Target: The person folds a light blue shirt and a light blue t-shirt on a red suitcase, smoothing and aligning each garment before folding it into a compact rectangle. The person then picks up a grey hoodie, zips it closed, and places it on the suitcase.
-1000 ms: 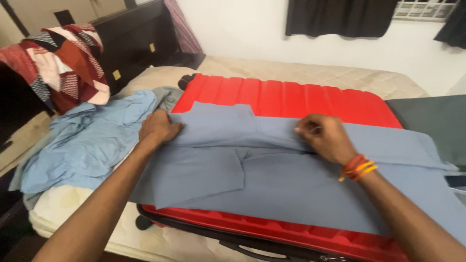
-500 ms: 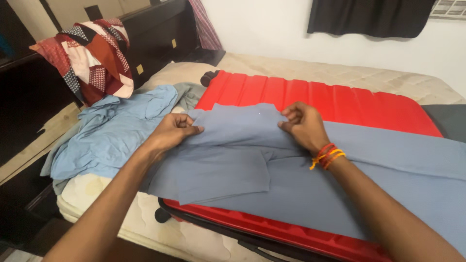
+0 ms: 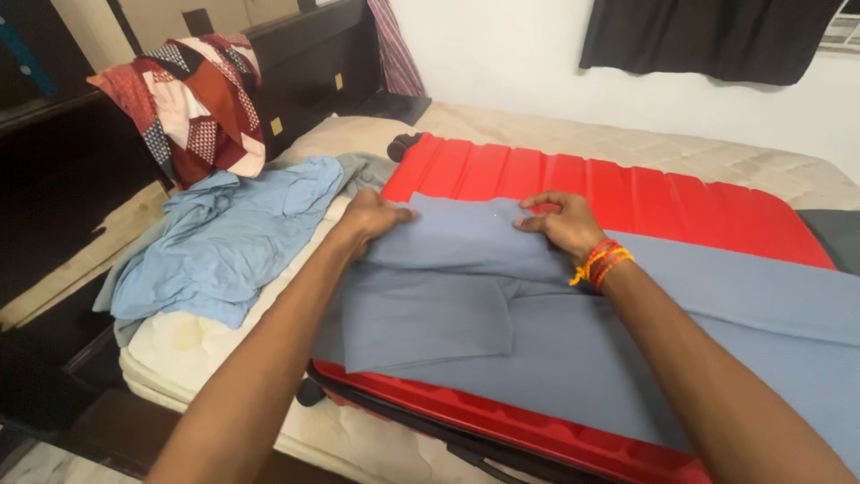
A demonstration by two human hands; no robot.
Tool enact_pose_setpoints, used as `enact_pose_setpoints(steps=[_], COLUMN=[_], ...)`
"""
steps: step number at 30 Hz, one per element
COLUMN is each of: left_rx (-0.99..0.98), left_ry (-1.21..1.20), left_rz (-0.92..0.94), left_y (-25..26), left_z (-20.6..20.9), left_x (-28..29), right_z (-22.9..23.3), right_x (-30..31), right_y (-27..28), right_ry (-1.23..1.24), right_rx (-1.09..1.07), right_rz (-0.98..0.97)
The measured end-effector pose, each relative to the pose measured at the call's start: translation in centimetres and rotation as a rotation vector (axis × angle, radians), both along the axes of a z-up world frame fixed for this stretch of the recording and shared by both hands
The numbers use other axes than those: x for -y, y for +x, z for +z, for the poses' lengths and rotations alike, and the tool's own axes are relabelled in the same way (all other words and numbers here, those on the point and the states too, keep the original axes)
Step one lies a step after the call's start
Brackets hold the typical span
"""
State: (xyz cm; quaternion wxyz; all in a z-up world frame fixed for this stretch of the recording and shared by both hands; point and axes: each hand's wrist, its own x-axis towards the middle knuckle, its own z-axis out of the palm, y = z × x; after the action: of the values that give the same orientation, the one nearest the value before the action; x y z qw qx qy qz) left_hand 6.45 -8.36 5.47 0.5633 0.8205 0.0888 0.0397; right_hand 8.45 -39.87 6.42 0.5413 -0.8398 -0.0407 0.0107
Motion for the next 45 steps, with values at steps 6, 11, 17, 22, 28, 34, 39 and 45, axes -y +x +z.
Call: enact_pose_setpoints(steps=[6,11,17,22,28,34,39,45], left_rx=[0.084,0.176,0.102,0.124,0.393,0.266,0.769,0.524], left_ry=[-0.294,-0.248,-0.141,0.023,0.48,0.993,0.713,0.821], left_rz=[-0.158,-0.336,-0.522,-0.351,0.024,0.129,-0.084,-0.294], left_y=[2.5,-1.3,-4.9,-4.4,-5.7,-8.4,-6.9,-3.7], left_z=[-2.3,-0.5,0.4,-0.5,-2.9,-1.8,-3.3,-5.6], left_x=[0.2,-0.8,-1.9,-1.0,0.0,1.0,3.3,7.1], right_z=[0.5,2.2,0.5,-1.5,-1.7,-0.4,-2.1,-3.6], right_x=[0.6,0.9,1.3,1.3,0.2,-1.2,-2.7,-3.8], right_y=[-0.3,-3.7,-4.3,-1.9,-2.8,-5.5,-3.7,-3.5], right_ry=[0.021,0.161,-0.052,-0.229,-0.475,-0.609,-0.69,-0.918], right_rx=[0.071,0.197,0.046,0.23,0.466,0.75,0.845,0.581], right_rz=[0.201,0.375,0.236,0.147,0.031,0.099,0.272,0.4])
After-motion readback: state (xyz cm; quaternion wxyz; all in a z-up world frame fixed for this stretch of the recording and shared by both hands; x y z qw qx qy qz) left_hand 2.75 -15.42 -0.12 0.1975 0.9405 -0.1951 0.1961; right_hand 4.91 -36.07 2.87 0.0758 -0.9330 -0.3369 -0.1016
